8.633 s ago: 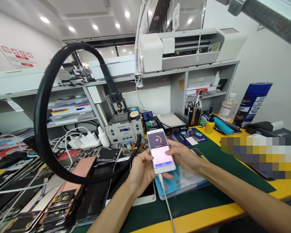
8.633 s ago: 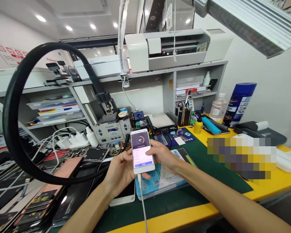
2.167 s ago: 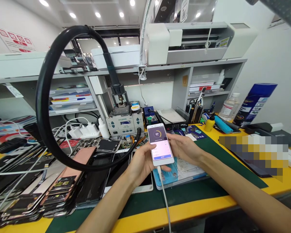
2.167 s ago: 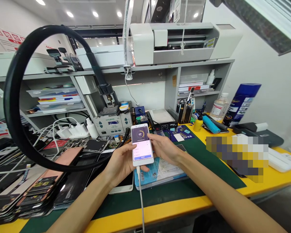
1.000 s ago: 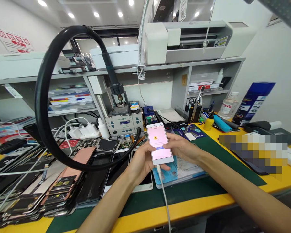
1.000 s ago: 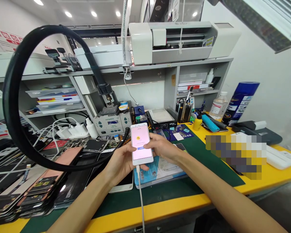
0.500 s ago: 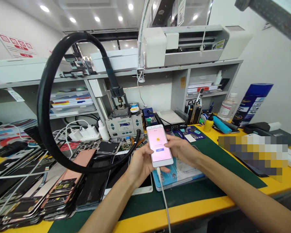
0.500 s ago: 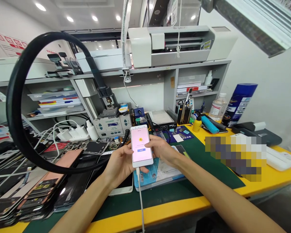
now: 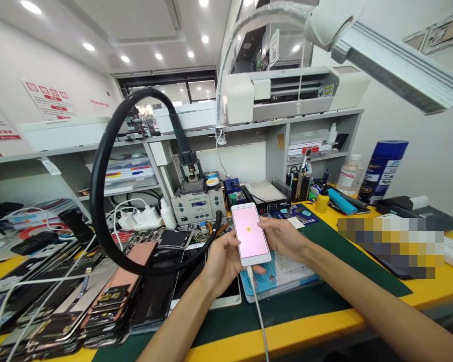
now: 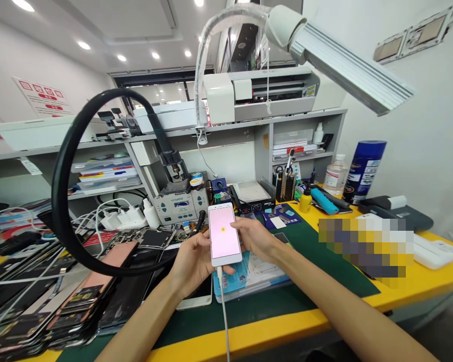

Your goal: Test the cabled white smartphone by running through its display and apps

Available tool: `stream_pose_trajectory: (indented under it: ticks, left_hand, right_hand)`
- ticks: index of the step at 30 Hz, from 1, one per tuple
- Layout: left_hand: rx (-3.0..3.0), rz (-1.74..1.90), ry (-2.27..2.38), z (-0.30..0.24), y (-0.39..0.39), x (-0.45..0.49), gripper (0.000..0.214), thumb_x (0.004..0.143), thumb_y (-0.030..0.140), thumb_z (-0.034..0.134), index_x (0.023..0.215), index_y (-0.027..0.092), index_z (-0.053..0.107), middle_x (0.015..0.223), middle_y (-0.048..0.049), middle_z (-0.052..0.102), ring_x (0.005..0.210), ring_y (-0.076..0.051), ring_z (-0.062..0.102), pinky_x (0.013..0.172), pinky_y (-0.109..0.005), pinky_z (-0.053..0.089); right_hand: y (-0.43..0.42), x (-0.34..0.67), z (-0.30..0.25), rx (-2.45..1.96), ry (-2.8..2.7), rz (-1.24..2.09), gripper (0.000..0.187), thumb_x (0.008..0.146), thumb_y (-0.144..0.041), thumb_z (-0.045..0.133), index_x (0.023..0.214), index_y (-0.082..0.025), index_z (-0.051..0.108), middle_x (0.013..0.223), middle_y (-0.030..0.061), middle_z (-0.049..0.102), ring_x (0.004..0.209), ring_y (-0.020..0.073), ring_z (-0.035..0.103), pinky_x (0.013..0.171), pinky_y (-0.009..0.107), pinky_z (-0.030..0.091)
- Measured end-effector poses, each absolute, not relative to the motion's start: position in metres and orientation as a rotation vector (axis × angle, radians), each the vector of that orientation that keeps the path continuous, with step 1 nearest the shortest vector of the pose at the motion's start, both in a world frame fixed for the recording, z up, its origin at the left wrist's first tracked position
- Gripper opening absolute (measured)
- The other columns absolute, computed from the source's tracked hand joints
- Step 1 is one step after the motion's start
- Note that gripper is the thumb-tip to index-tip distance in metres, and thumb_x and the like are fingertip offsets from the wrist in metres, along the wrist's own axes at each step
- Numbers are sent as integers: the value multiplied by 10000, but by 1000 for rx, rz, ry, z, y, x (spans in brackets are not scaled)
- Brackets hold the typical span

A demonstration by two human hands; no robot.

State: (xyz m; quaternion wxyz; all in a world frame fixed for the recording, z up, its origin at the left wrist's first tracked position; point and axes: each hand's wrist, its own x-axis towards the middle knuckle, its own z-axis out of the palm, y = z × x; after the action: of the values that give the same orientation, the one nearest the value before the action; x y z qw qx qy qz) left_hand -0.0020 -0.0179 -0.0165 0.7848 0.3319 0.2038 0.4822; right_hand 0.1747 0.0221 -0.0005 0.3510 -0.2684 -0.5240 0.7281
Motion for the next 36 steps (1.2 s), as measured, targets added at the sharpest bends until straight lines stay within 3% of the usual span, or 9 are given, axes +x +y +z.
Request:
stream_pose_trajectory:
  ticks: [11, 17, 20, 23, 25, 27, 30, 36]
  left_hand:
    - [738, 1006, 371, -21, -16, -5, 613, 770, 174, 457, 1381, 117, 443, 1112, -152, 681, 884, -287, 680, 737, -472, 572]
    - [728, 988, 325, -20, -16, -4, 629, 757, 179, 468, 1383, 122, 444, 1125, -152, 679, 894, -289, 678, 738, -456, 563]
    - [727, 986, 313, -21, -17, -5, 620, 766, 194, 469, 1382, 124, 439, 1117, -160, 676, 901, -294, 675, 750, -466, 553]
    - [721, 991, 294, -21, -18, -5, 598, 771, 216, 473, 1361, 123, 459, 1110, -168, 673, 909, -304, 671, 768, -484, 542]
    - [710, 993, 286, -21, -18, -5, 583, 774, 228, 473, 1347, 121, 475, 1111, -170, 671, 917, -309, 668, 779, -491, 538]
    - [696, 994, 279, -21, -18, -4, 574, 782, 239, 472, 1343, 120, 482, 1115, -169, 668, 922, -311, 666, 784, -493, 536]
    - [681, 1002, 265, -21, -18, -4, 581, 789, 250, 467, 1355, 118, 473, 1121, -166, 665, 923, -308, 667, 780, -486, 539]
    - [671, 1031, 301, -19, -19, -3, 604, 785, 244, 464, 1376, 117, 459, 1121, -161, 665, 904, -304, 672, 762, -466, 546]
  right_hand:
    - [23, 173, -7, -677, -1372, 1871, 483, 889, -422, 467, 1243, -117, 590, 1083, 144, 727, 980, 301, 666, 828, 418, 491]
    - [21, 170, -10, -708, -1441, 1684, 443, 843, -395, 538, 1203, -145, 602, 988, 119, 735, 827, 268, 684, 733, 390, 523]
    - [23, 172, -11, -759, -1465, 1531, 482, 871, -450, 516, 1261, -171, 565, 1044, 120, 708, 796, 261, 672, 664, 384, 528]
    - [27, 180, -11, -789, -1467, 1308, 504, 891, -470, 530, 1344, -250, 519, 1275, 102, 604, 1045, 283, 613, 827, 427, 511]
    - [27, 188, -11, -758, -1570, 1034, 446, 898, -427, 561, 1323, -293, 570, 1410, 63, 501, 1280, 280, 458, 1052, 440, 377]
    - [24, 193, -10, -701, -1772, 638, 348, 928, -379, 533, 1242, -301, 659, 1461, 49, 451, 1378, 284, 341, 1150, 454, 236]
    - [19, 196, -9, -626, -1951, 244, 322, 960, -325, 465, 1139, -304, 731, 1481, 43, 440, 1407, 313, 299, 1154, 515, 210]
    - [17, 191, -12, -583, -2073, 30, 318, 941, -271, 475, 1099, -274, 750, 1521, 29, 401, 1438, 335, 241, 1139, 563, 241]
